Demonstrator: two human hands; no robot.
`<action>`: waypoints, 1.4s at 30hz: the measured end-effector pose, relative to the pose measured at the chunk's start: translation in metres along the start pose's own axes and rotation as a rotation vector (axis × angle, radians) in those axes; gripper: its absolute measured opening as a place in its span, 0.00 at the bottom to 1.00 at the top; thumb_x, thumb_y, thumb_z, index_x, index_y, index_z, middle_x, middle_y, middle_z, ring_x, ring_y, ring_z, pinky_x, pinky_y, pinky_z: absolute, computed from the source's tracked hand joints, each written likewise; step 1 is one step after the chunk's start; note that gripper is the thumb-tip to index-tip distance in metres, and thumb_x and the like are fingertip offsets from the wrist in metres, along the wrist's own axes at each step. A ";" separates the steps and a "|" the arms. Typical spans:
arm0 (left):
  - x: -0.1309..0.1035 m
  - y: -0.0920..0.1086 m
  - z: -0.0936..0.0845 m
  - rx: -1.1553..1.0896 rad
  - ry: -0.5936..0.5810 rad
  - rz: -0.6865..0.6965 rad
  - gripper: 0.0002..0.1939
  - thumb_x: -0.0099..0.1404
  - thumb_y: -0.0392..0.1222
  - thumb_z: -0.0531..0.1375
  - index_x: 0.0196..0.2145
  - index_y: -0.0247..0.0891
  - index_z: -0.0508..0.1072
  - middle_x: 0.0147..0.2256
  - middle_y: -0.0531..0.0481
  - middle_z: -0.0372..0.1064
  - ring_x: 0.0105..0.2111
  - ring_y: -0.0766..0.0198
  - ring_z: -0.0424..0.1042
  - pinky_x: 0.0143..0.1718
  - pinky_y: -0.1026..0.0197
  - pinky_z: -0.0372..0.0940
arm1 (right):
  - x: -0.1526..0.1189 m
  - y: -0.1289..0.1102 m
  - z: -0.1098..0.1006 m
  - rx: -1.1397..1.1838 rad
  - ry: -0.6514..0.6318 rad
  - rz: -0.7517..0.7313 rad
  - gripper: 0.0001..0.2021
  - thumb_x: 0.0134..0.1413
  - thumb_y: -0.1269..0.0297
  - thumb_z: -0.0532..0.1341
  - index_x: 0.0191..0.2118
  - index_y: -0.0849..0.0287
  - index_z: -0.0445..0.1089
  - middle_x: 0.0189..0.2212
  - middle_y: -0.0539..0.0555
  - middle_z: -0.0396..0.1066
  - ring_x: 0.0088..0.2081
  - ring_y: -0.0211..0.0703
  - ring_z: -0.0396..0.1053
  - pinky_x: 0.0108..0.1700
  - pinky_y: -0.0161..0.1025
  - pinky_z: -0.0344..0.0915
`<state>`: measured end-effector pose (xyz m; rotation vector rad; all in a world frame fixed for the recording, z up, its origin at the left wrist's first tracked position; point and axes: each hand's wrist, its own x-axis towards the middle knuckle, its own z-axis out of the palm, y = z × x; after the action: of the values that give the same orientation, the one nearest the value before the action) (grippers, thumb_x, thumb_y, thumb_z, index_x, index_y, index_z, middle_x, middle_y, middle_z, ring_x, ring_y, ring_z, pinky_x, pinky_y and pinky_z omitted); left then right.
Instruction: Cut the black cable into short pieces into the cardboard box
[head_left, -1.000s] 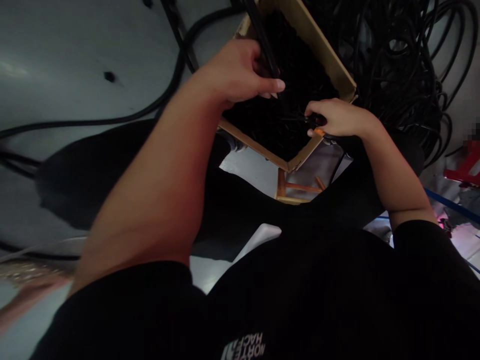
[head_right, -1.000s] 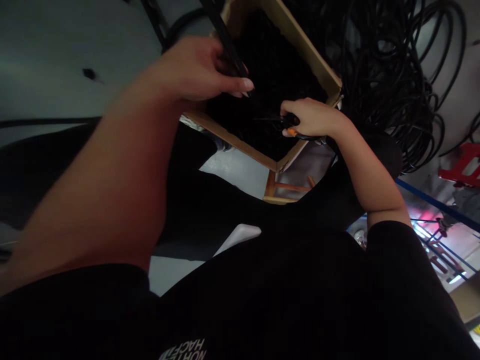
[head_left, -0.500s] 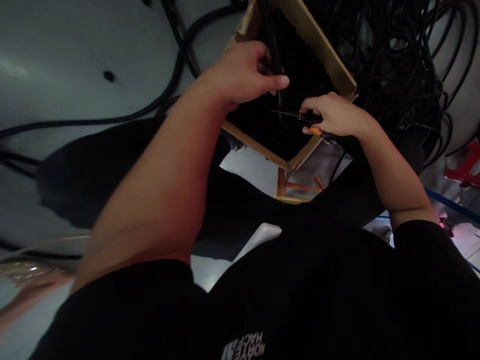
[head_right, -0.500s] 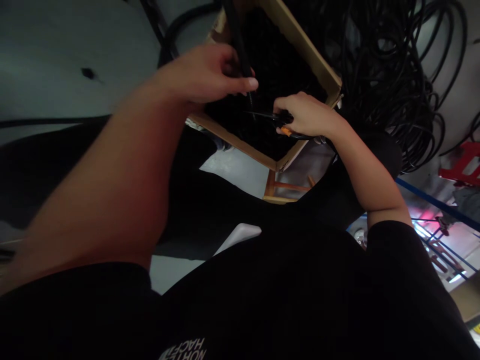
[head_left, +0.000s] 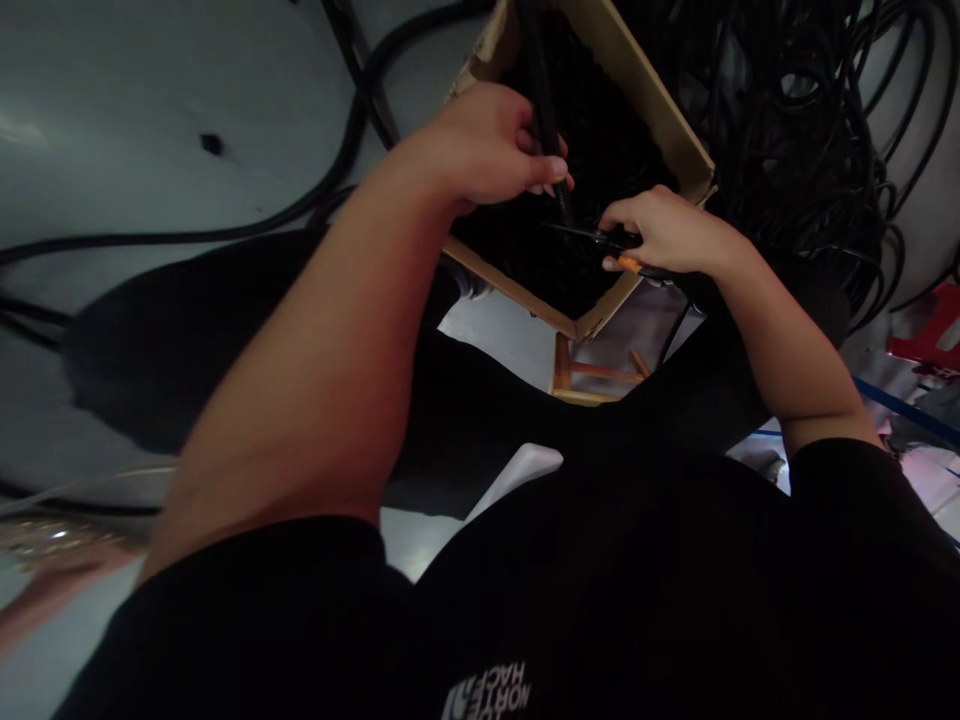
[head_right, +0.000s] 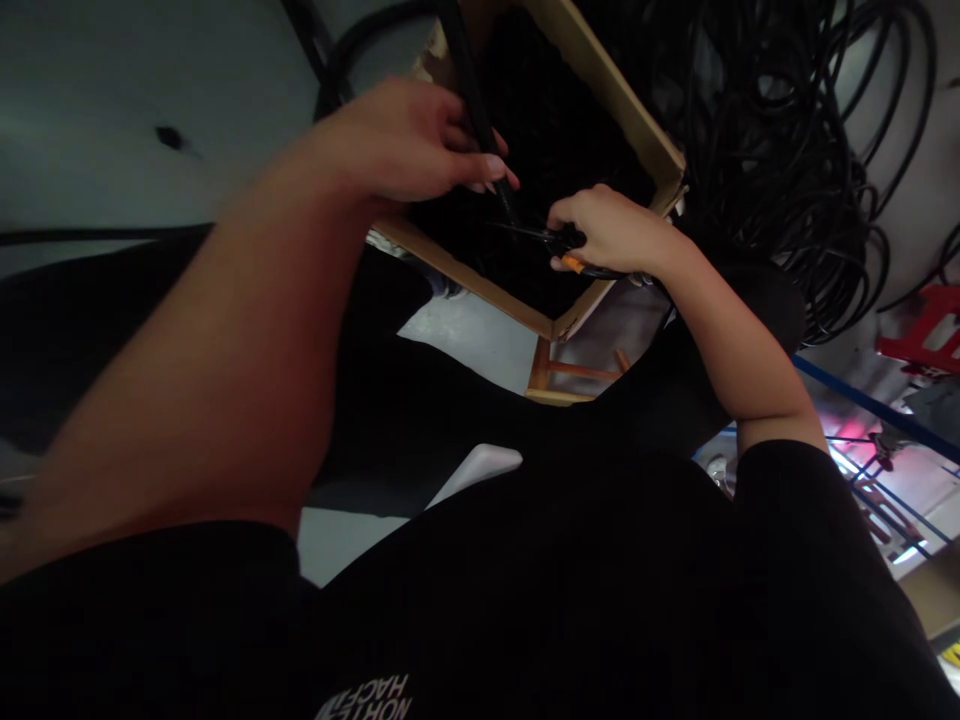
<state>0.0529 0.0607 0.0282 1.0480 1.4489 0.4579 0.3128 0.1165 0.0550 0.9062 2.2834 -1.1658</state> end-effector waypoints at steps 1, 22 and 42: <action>0.000 0.001 -0.001 0.003 0.000 0.001 0.05 0.69 0.42 0.72 0.43 0.44 0.82 0.53 0.43 0.91 0.50 0.48 0.86 0.66 0.38 0.78 | -0.001 -0.001 -0.001 -0.010 -0.003 -0.001 0.20 0.67 0.53 0.79 0.61 0.51 0.88 0.43 0.55 0.86 0.49 0.57 0.83 0.49 0.47 0.70; -0.005 0.001 -0.007 -0.014 -0.040 -0.063 0.10 0.71 0.40 0.72 0.49 0.47 0.82 0.55 0.45 0.89 0.53 0.50 0.84 0.65 0.44 0.74 | -0.010 0.019 -0.016 -0.093 -0.073 0.031 0.26 0.70 0.50 0.76 0.69 0.49 0.84 0.54 0.56 0.88 0.55 0.59 0.83 0.56 0.48 0.73; -0.009 0.015 0.010 0.130 0.057 -0.072 0.09 0.77 0.40 0.74 0.53 0.43 0.87 0.55 0.44 0.89 0.53 0.52 0.84 0.64 0.47 0.76 | -0.005 -0.016 -0.010 -0.145 -0.023 0.010 0.21 0.67 0.56 0.77 0.63 0.48 0.87 0.48 0.55 0.88 0.51 0.56 0.83 0.47 0.45 0.67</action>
<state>0.0664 0.0584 0.0432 1.0890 1.5782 0.3483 0.3044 0.1165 0.0725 0.8444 2.3079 -0.9862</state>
